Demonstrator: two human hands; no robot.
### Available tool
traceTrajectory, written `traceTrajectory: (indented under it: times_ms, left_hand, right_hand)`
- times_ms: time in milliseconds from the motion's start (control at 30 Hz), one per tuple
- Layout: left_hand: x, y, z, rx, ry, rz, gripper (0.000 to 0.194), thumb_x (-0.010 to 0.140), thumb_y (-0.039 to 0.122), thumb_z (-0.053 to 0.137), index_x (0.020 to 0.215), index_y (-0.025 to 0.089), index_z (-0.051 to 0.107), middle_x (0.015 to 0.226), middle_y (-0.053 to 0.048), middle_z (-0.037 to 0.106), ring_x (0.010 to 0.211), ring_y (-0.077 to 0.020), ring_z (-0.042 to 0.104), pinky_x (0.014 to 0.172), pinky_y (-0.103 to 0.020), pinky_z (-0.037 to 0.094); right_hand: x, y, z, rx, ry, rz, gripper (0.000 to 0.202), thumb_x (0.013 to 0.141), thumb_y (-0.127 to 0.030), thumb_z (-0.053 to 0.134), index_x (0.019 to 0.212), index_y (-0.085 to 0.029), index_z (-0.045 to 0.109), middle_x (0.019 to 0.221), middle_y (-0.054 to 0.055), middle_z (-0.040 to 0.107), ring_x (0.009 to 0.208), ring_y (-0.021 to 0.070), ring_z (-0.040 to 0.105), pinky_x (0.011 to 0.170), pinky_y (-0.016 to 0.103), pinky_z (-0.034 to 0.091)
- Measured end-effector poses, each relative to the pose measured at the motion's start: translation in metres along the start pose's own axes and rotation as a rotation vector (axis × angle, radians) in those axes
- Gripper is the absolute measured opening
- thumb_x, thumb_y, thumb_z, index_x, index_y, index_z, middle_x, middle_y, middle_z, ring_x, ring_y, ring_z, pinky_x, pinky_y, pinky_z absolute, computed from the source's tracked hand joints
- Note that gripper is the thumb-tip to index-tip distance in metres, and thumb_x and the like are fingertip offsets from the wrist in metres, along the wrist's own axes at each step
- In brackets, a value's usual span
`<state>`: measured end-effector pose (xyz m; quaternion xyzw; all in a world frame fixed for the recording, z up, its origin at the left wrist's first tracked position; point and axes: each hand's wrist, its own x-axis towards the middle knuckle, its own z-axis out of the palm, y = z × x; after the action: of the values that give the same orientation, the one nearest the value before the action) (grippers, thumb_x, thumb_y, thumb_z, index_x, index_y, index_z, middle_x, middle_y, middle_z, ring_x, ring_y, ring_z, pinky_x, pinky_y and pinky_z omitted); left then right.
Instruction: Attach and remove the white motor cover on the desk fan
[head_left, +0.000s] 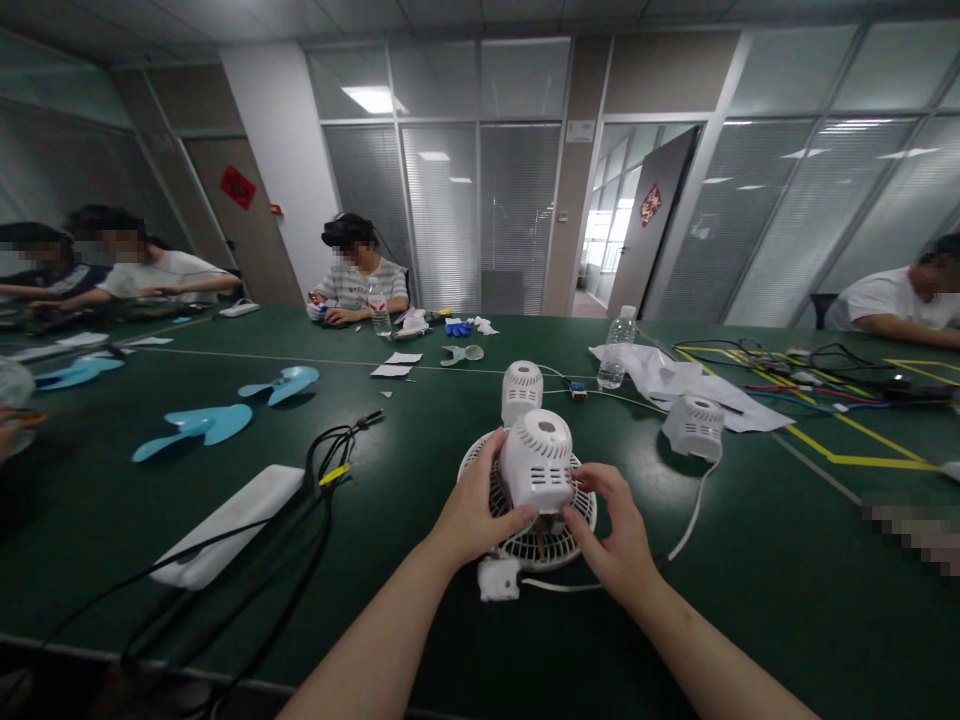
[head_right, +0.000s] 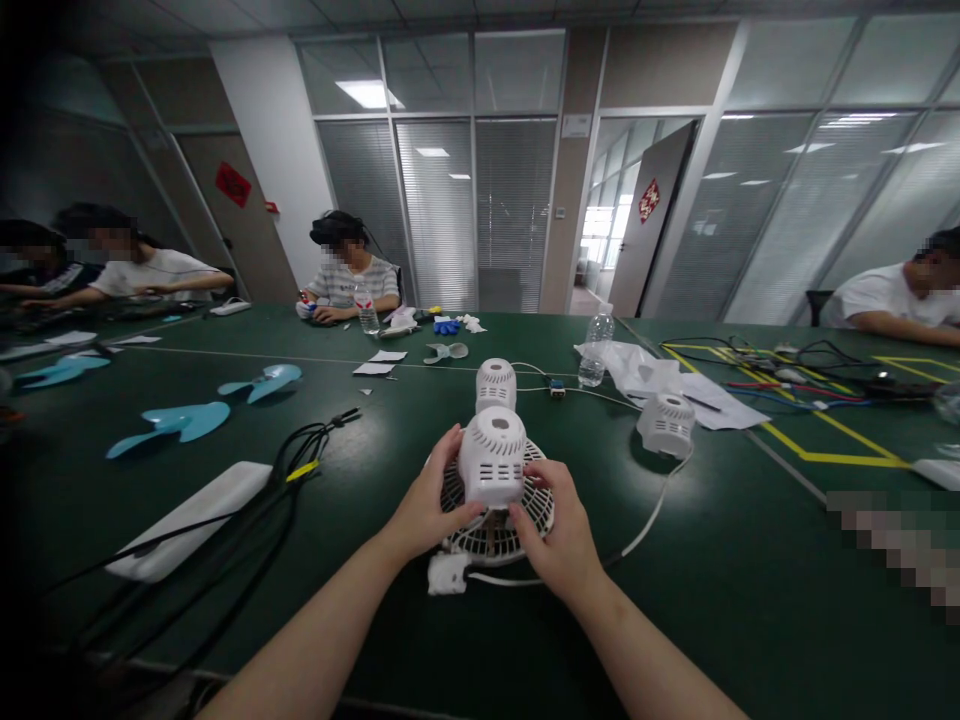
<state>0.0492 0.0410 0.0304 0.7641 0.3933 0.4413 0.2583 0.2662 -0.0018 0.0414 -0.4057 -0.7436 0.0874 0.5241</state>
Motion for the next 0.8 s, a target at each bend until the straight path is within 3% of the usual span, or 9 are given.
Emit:
traceTrajectory:
  times_ms: [133, 267, 367, 800]
  left_hand:
    - [0.002, 0.004, -0.002, 0.033, -0.035, -0.034, 0.105, 0.066, 0.039, 0.077, 0.149, 0.025, 0.015, 0.151, -0.013, 0.031, 0.136, -0.0349, 0.033, 0.112, -0.053, 0.027]
    - [0.003, 0.006, -0.007, 0.057, -0.082, -0.088, 0.099, 0.063, 0.039, 0.079, 0.147, 0.026, 0.027, 0.148, -0.01, 0.038, 0.135, -0.036, 0.035, 0.111, -0.054, 0.028]
    - [0.004, 0.006, -0.009, 0.064, -0.089, -0.114, 0.098, 0.062, 0.039, 0.079, 0.146, 0.028, 0.029, 0.148, -0.008, 0.038, 0.137, -0.0367, 0.032, 0.113, -0.055, 0.025]
    - [0.004, 0.0, -0.013, -0.088, -0.126, -0.129, 0.101, 0.06, 0.036, 0.081, 0.145, 0.027, 0.028, 0.145, -0.012, 0.039, 0.133, -0.0348, 0.038, 0.109, -0.054, 0.033]
  right_hand:
    - [0.005, 0.007, -0.002, 0.067, -0.04, 0.089, 0.05, 0.084, -0.027, 0.061, 0.13, -0.025, 0.04, 0.129, 0.011, 0.044, 0.111, 0.0255, 0.054, 0.09, 0.043, 0.05]
    - [0.009, 0.015, -0.003, 0.198, -0.207, 0.187, 0.07, 0.086, -0.035, 0.059, 0.145, -0.028, 0.021, 0.15, 0.011, 0.03, 0.132, 0.0282, 0.041, 0.106, 0.049, 0.039]
    - [0.01, 0.022, -0.001, 0.304, -0.314, 0.231, 0.078, 0.087, -0.037, 0.059, 0.149, -0.029, 0.012, 0.153, 0.011, 0.03, 0.138, 0.0274, 0.034, 0.111, 0.052, 0.031]
    - [0.021, 0.03, -0.01, 0.355, -0.454, 0.332, 0.088, 0.076, -0.027, 0.074, 0.146, -0.027, 0.022, 0.146, 0.011, 0.042, 0.136, 0.0245, 0.04, 0.114, 0.052, 0.028]
